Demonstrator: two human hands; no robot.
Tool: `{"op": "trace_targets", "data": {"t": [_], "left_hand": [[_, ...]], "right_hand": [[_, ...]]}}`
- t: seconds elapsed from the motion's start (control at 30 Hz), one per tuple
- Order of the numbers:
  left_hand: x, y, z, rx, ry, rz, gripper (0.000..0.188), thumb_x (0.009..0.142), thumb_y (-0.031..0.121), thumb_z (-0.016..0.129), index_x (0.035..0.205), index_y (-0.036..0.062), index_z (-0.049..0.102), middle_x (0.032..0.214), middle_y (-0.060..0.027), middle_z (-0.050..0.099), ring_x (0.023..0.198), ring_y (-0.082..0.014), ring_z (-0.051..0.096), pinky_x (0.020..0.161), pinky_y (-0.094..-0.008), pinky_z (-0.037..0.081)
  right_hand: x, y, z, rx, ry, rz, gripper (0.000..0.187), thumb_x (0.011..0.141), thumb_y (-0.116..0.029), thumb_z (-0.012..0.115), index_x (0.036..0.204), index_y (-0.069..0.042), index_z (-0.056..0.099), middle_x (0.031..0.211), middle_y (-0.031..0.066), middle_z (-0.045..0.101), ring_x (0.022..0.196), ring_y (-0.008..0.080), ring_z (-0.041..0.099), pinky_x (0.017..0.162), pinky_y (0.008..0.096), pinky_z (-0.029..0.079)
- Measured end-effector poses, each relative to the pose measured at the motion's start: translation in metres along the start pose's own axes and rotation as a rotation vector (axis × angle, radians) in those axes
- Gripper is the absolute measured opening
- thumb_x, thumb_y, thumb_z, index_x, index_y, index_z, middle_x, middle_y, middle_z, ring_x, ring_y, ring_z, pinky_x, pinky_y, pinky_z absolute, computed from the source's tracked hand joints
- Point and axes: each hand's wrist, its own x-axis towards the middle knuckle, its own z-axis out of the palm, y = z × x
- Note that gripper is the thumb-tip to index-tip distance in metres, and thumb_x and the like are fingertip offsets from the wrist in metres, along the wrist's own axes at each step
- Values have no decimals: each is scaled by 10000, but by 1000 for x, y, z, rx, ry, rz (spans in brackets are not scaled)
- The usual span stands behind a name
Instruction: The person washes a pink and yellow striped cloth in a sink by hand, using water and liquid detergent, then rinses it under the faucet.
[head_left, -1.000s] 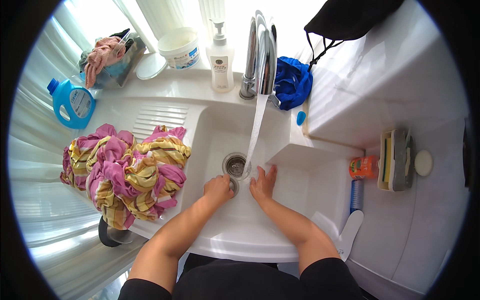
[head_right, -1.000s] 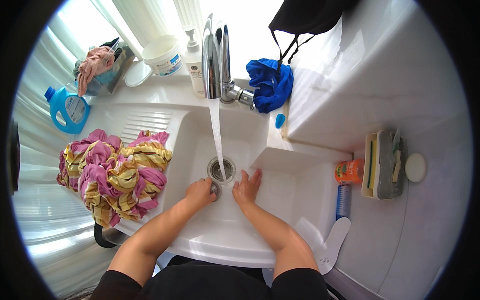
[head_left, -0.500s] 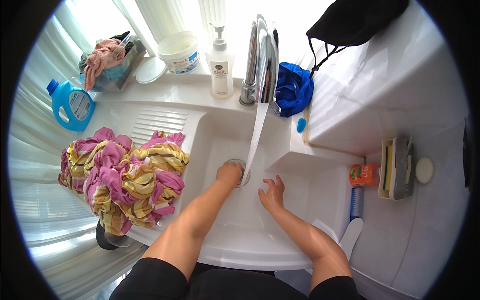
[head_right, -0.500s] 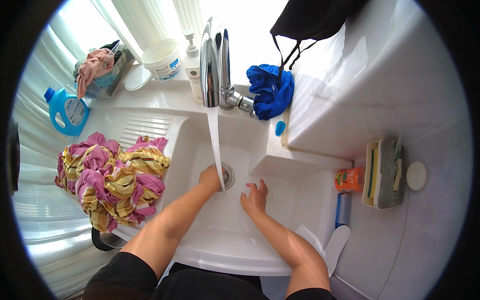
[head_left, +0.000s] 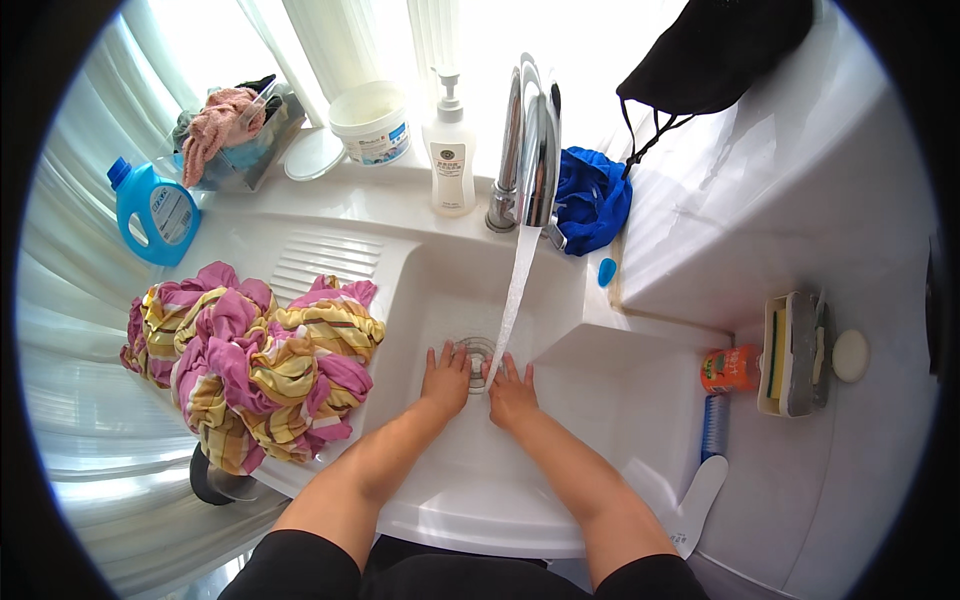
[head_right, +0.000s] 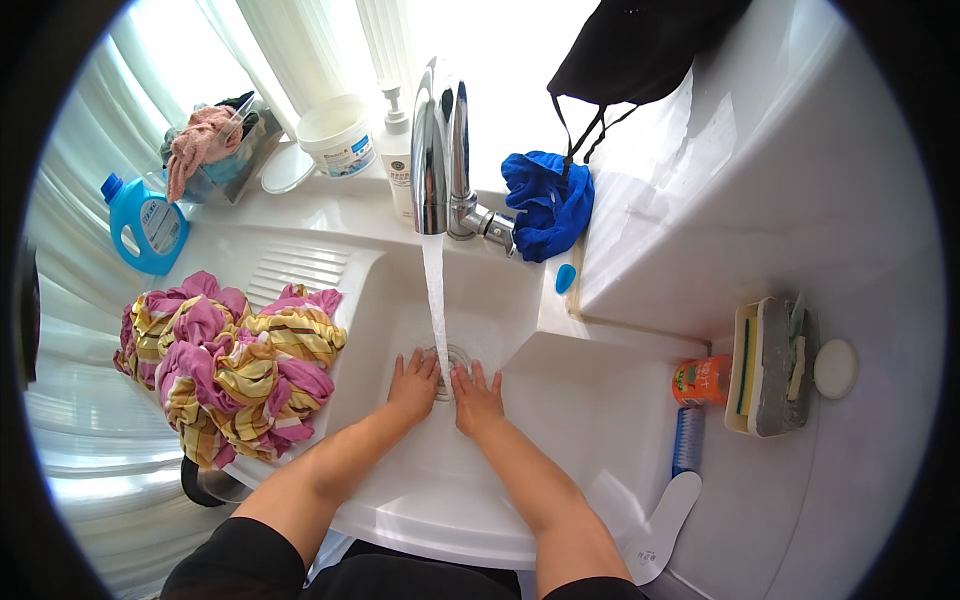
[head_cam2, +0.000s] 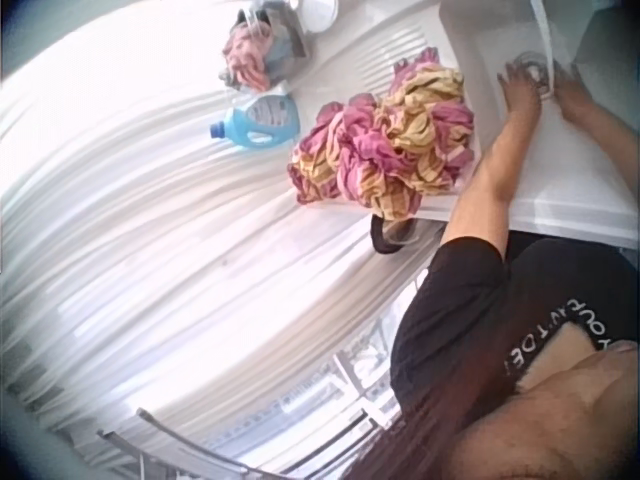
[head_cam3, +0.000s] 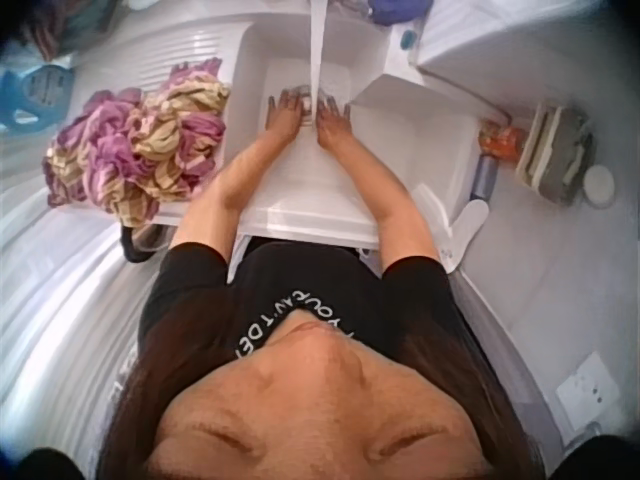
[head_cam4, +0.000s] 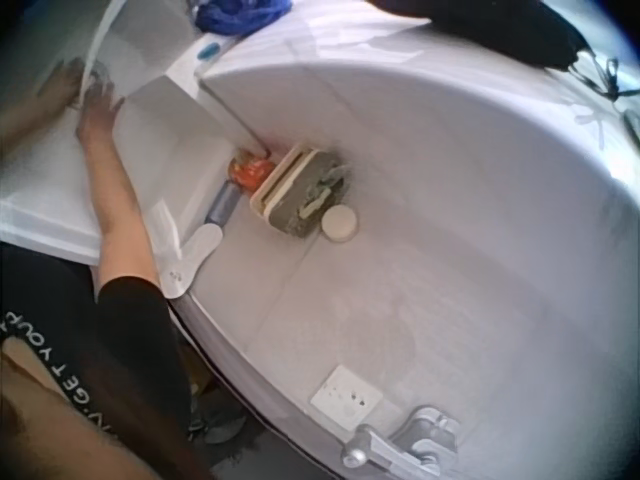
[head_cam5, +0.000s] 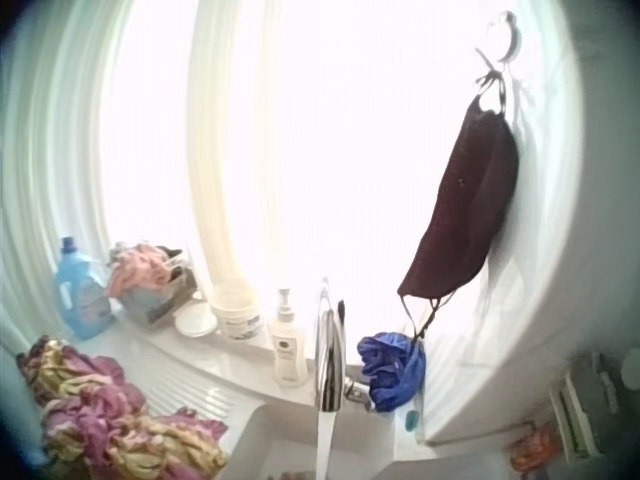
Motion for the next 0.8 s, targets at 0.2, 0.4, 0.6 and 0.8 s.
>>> {"op": "trace_targets", "data": {"t": [0.2, 0.4, 0.6, 0.8], "left_hand": [[-8, 1, -36, 7, -312, -40, 498, 869, 160, 504, 1356, 58, 477, 1545, -95, 248, 1451, -342, 107, 1100, -663, 83], [-69, 8, -145, 25, -132, 97, 709, 752, 360, 730, 1344, 60, 482, 1515, -156, 268, 1421, -384, 175, 1057, -696, 154], [-95, -90, -196, 425, 270, -160, 414, 720, 296, 722, 1064, 79, 643, 1152, -121, 596, 1132, -336, 506, 992, -618, 271], [-150, -122, -260, -94, 676, 155, 161, 737, 111, 664, 875, 35, 635, 781, -125, 619, 775, -317, 594, 749, -417, 457]], "right_hand": [[-2, -8, -12, 10, -68, 58, 576, 913, -162, 419, 1466, -55, 298, 1568, 87, 164, 1459, 315, 63, 1122, 618, 109], [-32, -61, -43, 162, -287, 61, 519, 826, -198, 582, 1331, -103, 513, 1413, 153, 449, 1271, 337, 465, 994, 510, 421], [47, -114, -99, 1027, 623, 107, 363, 821, -246, 625, 1110, -27, 648, 1024, 154, 685, 890, 269, 669, 772, 381, 519], [50, -142, -122, 1471, 501, 289, 403, 812, -144, 619, 1177, 27, 596, 984, 108, 683, 851, 180, 645, 732, 304, 509]]}}
